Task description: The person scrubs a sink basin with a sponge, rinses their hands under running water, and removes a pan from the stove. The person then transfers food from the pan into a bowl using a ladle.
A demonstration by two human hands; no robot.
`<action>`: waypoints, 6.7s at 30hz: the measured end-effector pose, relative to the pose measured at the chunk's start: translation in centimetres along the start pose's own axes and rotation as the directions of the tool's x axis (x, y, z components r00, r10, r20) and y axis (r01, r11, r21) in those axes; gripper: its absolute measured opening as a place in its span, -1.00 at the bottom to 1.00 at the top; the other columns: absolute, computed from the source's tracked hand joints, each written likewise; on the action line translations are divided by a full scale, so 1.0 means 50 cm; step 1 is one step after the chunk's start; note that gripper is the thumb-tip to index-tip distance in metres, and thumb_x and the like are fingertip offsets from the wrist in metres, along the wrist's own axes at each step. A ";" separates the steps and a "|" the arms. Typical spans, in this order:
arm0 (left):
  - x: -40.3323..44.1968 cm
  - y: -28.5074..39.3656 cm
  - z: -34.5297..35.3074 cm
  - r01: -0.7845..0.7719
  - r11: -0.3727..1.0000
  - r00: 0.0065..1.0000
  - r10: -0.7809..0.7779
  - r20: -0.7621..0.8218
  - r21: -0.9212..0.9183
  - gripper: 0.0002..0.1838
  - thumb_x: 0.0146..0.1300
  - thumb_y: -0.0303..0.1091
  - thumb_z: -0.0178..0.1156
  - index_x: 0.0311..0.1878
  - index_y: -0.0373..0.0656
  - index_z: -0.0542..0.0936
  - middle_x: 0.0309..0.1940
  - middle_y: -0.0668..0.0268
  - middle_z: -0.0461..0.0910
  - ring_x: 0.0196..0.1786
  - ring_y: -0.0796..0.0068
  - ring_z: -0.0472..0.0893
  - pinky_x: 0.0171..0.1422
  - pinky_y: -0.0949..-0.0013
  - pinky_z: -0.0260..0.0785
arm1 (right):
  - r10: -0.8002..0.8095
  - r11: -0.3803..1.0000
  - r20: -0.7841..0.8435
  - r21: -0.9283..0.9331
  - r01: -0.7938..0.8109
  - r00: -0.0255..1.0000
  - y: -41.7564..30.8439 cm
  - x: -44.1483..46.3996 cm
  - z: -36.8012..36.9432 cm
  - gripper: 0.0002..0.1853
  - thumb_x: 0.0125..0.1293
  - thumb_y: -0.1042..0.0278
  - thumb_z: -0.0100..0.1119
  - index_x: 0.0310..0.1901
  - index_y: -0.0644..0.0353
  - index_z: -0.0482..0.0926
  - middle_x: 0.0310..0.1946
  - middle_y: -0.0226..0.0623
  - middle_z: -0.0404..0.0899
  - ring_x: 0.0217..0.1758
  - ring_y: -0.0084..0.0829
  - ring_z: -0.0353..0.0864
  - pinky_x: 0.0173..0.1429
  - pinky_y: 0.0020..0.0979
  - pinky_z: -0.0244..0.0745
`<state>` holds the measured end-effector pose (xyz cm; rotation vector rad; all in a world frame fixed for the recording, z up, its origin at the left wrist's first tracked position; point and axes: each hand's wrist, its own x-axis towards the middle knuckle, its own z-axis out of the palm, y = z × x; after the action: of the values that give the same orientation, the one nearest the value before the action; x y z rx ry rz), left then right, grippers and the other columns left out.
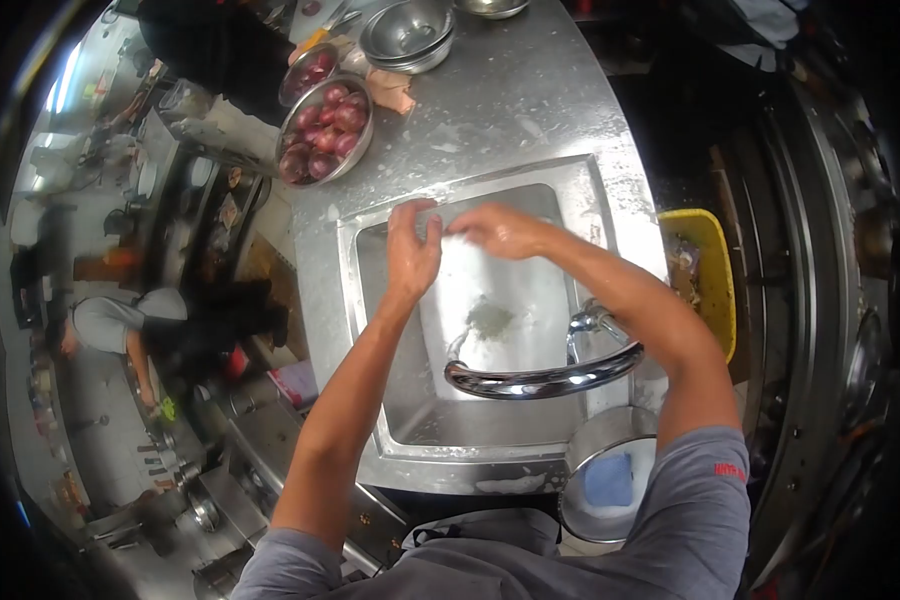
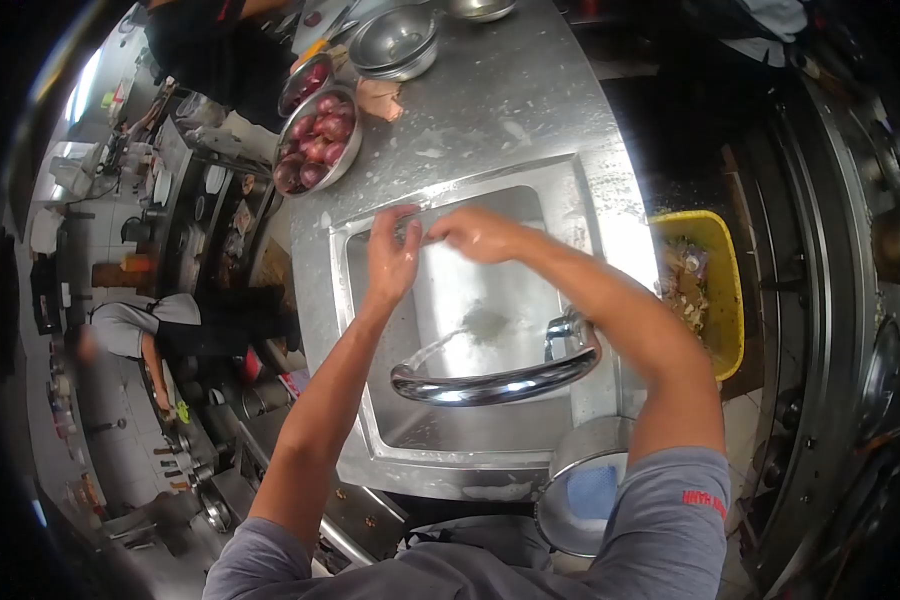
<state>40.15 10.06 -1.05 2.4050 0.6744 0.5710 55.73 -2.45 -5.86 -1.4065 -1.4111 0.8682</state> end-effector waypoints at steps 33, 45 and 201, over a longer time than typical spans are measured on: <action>-0.217 0.159 -0.094 0.590 -0.032 0.777 -0.249 0.578 -0.807 -0.77 0.41 -0.52 -0.03 0.05 -0.33 0.51 -0.13 0.12 0.61 -0.11 0.30 0.66 0.07 0.32 0.56 | 0.665 0.537 -0.356 0.839 -0.089 0.656 -0.400 -0.174 0.228 -0.74 0.49 0.35 -0.01 -0.10 0.42 0.57 -0.18 -0.13 0.65 -0.16 -0.30 0.66 -0.01 -0.28 0.64; -0.648 -0.149 -0.353 -0.526 0.848 0.679 0.373 0.632 0.064 -0.51 0.47 0.00 0.01 0.07 -0.29 0.58 0.22 -0.06 0.51 0.54 0.03 0.20 0.66 -0.14 -0.19 | 0.683 0.503 0.642 -0.066 -0.862 0.349 -0.422 -0.089 0.161 -0.50 0.51 0.13 0.03 0.01 0.59 0.58 -0.07 0.18 0.68 0.01 -0.05 0.73 0.13 -0.13 0.66; -0.290 0.139 -0.105 0.804 0.062 0.574 -0.344 0.743 -0.592 -0.57 0.55 -0.39 -0.13 0.34 -0.49 0.24 0.24 -0.14 0.41 0.23 -0.03 0.54 0.38 0.10 0.48 | 0.353 0.270 -0.752 -0.488 -0.830 0.557 -0.422 -0.725 0.424 -0.27 0.45 0.14 -0.02 0.36 0.73 0.16 0.46 0.50 0.01 0.60 0.28 -0.10 0.67 0.03 -0.30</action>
<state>28.35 -1.06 3.69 0.8736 0.7816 -0.0402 25.62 -37.56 2.56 -2.8490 -0.7379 0.1083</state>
